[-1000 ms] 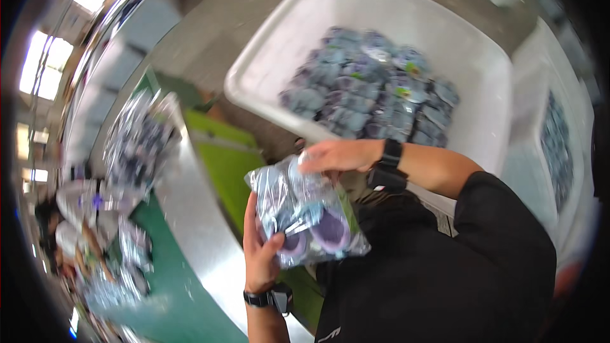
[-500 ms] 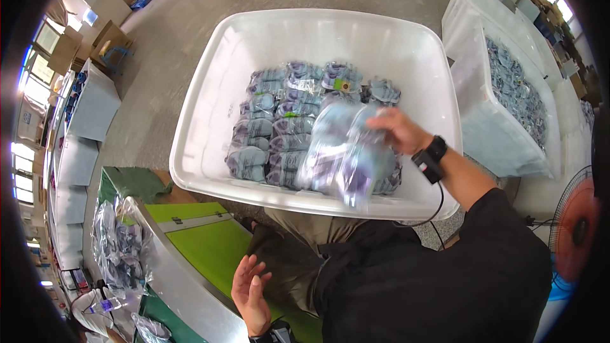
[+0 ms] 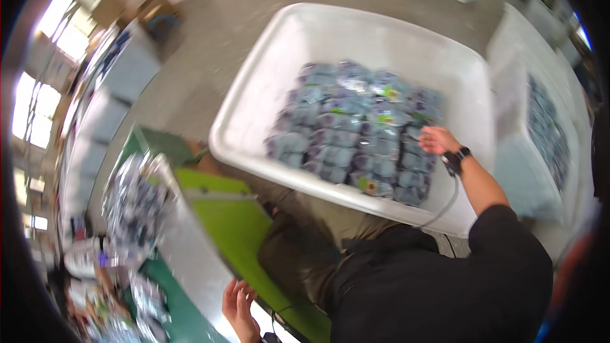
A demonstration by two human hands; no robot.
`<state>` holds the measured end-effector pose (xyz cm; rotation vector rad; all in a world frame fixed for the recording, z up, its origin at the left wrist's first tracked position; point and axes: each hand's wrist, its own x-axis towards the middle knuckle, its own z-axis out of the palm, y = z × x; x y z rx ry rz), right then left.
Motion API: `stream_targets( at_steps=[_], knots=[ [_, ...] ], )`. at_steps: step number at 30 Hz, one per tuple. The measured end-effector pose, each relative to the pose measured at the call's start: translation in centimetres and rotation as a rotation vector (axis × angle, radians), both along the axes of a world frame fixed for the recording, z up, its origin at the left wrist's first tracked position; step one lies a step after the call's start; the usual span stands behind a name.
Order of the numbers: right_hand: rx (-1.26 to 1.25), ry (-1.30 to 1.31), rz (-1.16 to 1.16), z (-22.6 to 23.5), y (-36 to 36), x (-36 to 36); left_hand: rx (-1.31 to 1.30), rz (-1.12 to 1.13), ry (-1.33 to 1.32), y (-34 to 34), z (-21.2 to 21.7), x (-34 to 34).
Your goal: The person sits beside a conveyor belt in a warehouse, picking up packaged slippers from the belt and placing them into a large white bin. The person repeats this pick-and-place action continuously as coworkers pack items further down the line.
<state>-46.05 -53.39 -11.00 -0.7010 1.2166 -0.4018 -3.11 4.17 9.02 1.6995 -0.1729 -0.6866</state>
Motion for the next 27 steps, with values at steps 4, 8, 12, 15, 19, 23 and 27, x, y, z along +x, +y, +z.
stream_targets(
  at_steps=[4, 8, 12, 15, 19, 23, 27],
  knots=[
    [-0.163, -0.143, 0.232, 7.6, 6.1, 9.6, 0.010, 0.094, -0.020, 3.3, 1.6, 2.2],
    [-0.163, -0.103, 0.294, 8.2, 9.5, 14.7, 0.039, 0.042, -0.036, 6.8, 2.6, 7.1],
    [-0.233, -0.119, 0.496, 10.6, 12.6, 20.6, 0.134, 0.217, -0.129, 14.1, 1.6, 11.2],
    [-0.234, -0.111, 0.609, 10.4, 13.5, 22.3, 0.172, 0.387, -0.176, 17.0, -0.9, 16.6],
    [-0.329, -0.158, 0.836, 16.2, 17.7, 24.6, 0.222, 0.658, -0.261, 22.8, -2.6, 23.2],
    [-0.351, -0.054, 0.883, 15.8, 17.9, 26.1, 0.461, 0.908, -0.429, 29.0, -6.7, 30.9],
    [-0.883, -0.085, 1.162, 13.2, 16.8, 25.7, 0.574, 1.072, -0.411, 31.3, -8.6, 37.0]
  ],
)
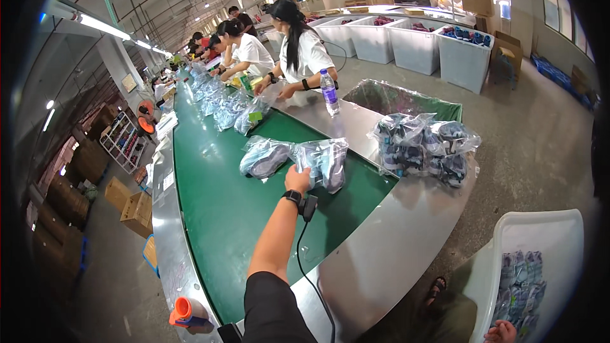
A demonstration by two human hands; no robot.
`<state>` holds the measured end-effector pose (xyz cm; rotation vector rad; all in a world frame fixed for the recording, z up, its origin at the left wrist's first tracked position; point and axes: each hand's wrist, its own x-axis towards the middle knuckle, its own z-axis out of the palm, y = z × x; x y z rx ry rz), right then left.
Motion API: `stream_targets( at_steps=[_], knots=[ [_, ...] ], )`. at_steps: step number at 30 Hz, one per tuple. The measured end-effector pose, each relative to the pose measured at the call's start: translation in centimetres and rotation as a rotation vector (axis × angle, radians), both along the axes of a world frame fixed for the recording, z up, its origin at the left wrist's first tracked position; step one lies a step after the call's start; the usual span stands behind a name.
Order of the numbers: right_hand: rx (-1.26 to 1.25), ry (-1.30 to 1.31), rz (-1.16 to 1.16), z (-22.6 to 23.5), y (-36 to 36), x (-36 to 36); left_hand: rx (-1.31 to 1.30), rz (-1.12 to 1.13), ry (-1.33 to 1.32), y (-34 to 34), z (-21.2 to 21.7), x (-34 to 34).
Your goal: The person sits beside a conveyor belt in a warehouse, picking up packaged slippers from the belt and placing them into a large white bin. The person repeats this pick-and-place action continuously as coworkers pack items further down the line.
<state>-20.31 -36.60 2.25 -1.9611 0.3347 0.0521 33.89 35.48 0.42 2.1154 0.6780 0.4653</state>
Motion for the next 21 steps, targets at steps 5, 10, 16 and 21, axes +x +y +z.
stream_targets(
  at_steps=[5, 10, 16, 21],
  knots=[
    [0.458, 0.342, -0.414, 4.2, 4.0, 3.7, -0.136, 0.048, 0.189, 1.9, -2.8, 3.9],
    [0.443, 0.323, -0.381, 5.1, 5.8, 4.5, -0.101, 0.018, 0.263, 2.7, -4.1, 2.6],
    [0.485, 0.300, -0.292, 4.5, 5.6, 3.3, 0.023, 0.053, -0.287, -4.0, -4.0, -5.3],
    [0.033, 0.063, 0.035, 5.2, 5.7, 2.2, -0.322, -0.560, -0.209, -4.5, -0.2, -15.6]
  ],
)
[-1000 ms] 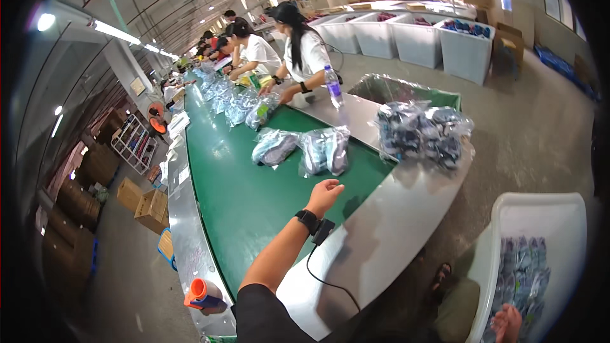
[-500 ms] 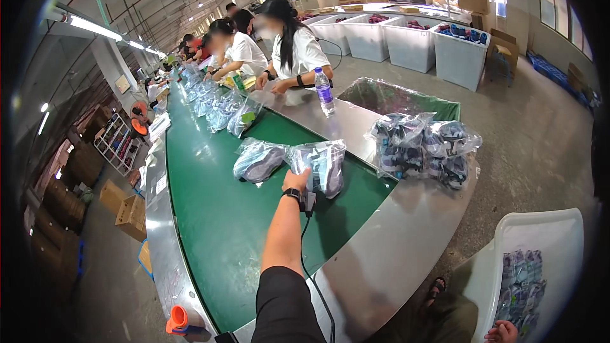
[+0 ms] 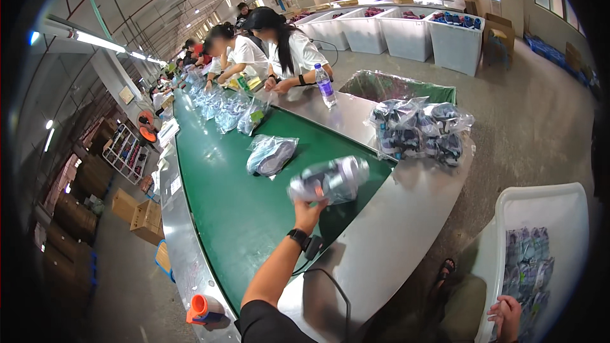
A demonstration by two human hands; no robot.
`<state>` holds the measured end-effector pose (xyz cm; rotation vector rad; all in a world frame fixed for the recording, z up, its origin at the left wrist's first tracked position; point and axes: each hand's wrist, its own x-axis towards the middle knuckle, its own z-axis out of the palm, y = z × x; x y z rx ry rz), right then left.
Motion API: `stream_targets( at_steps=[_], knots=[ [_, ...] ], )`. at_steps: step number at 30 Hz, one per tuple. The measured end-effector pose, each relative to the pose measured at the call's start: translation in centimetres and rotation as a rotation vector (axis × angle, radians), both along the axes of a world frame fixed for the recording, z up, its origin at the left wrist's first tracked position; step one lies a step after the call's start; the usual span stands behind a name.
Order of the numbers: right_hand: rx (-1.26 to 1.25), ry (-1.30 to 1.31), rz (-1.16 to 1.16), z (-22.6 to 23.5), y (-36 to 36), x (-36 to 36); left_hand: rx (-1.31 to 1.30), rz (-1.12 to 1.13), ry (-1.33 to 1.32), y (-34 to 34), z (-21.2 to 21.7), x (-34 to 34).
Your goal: The person sits beside a conveyor belt in a warehouse, picking up packaged slippers from the belt and placing them into a large white bin. The person repeats this pick-and-place action continuously as coworkers pack items further down the line.
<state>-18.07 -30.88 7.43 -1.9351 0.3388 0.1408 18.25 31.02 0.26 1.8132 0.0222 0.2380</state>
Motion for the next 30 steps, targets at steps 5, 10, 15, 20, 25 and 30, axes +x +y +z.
stream_targets(
  at_steps=[5, 10, 15, 20, 25, 30],
  knots=[
    [0.358, 0.025, -0.274, -0.9, 0.5, -1.1, -0.757, -0.122, 0.279, -0.6, 4.4, -8.5],
    [0.456, -0.050, -0.315, 0.4, 1.3, -1.7, -0.637, -0.150, 0.432, 1.0, 2.9, -11.9],
    [0.489, -0.097, -0.311, -0.3, 1.3, -2.1, -0.234, -0.008, 0.447, -1.9, 3.8, -11.8],
    [0.478, -0.167, -0.305, 1.5, 1.7, -2.5, -0.515, -0.034, 0.469, -3.0, 2.4, -9.0],
    [0.476, -0.189, -0.229, 2.8, 1.8, -1.1, -0.747, -0.181, 0.598, -5.7, 2.8, -9.9],
    [0.459, -0.162, -0.149, 3.5, 0.7, -1.0, -0.689, -0.246, 0.632, -14.9, 9.1, -14.1]
  ],
)
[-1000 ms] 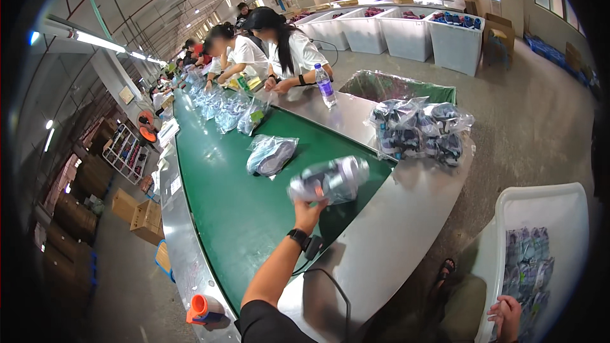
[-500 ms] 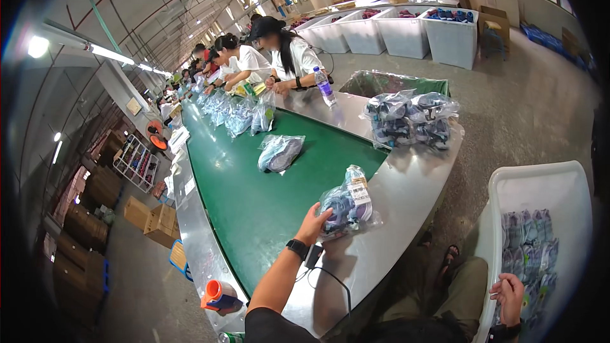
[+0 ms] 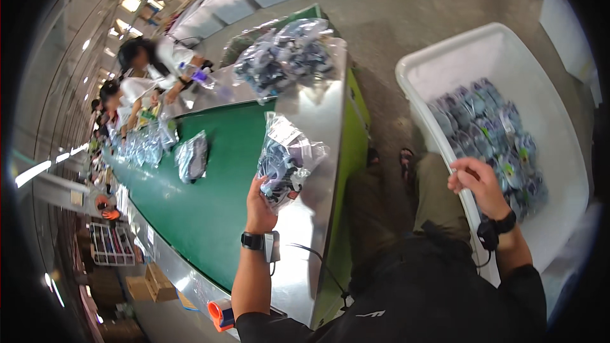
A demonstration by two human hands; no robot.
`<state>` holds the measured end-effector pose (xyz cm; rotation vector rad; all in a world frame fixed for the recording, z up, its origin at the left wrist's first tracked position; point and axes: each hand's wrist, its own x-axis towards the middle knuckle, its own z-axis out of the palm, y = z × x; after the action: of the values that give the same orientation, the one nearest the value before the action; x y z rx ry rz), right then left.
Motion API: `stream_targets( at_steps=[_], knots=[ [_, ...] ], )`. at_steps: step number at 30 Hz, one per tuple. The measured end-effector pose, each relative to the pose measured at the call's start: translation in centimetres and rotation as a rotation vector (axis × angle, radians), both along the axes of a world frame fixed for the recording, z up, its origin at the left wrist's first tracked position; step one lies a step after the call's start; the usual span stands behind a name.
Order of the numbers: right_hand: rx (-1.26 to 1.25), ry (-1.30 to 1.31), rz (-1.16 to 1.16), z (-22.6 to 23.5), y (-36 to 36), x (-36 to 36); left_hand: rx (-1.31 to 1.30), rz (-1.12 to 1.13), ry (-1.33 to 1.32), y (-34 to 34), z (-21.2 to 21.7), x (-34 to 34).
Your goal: The person sits beside a conveyor belt in a warehouse, picking up packaged slippers from the belt and placing them into a large white bin. The person repeats this pick-and-place action continuously as coworkers pack items further down the line.
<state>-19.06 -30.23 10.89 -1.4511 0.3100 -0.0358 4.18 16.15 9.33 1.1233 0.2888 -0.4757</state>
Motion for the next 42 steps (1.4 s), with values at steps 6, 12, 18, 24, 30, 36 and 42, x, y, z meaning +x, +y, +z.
stream_targets(
  at_steps=[6, 12, 18, 24, 30, 36, 42],
  knots=[
    [0.000, -0.032, 0.003, -0.3, -0.9, 0.4, 0.233, -0.231, -0.613, -9.6, 4.6, -6.4],
    [0.270, -0.016, 0.073, 0.2, -0.3, 1.8, 0.055, -0.322, -0.551, -14.7, 3.8, -9.9],
    [0.497, -0.009, 0.124, 0.1, 0.1, 3.3, 0.057, -0.426, -0.511, -16.8, 2.0, -10.8],
    [0.422, 0.076, 0.148, -1.6, -0.3, 4.2, 0.046, -0.461, -0.490, -17.3, 1.3, -11.1],
    [0.335, -0.007, 0.147, -2.2, 0.2, 3.2, 0.174, -0.627, -0.594, -18.7, 1.3, -12.1],
    [0.565, -0.021, -0.053, -3.6, -1.0, -2.5, 0.040, -0.771, -0.378, -20.4, -0.3, -13.4],
    [0.638, -0.053, -0.568, -7.3, -6.2, -13.2, 0.262, -0.815, -0.239, -20.9, -0.5, -12.9]
  ],
)
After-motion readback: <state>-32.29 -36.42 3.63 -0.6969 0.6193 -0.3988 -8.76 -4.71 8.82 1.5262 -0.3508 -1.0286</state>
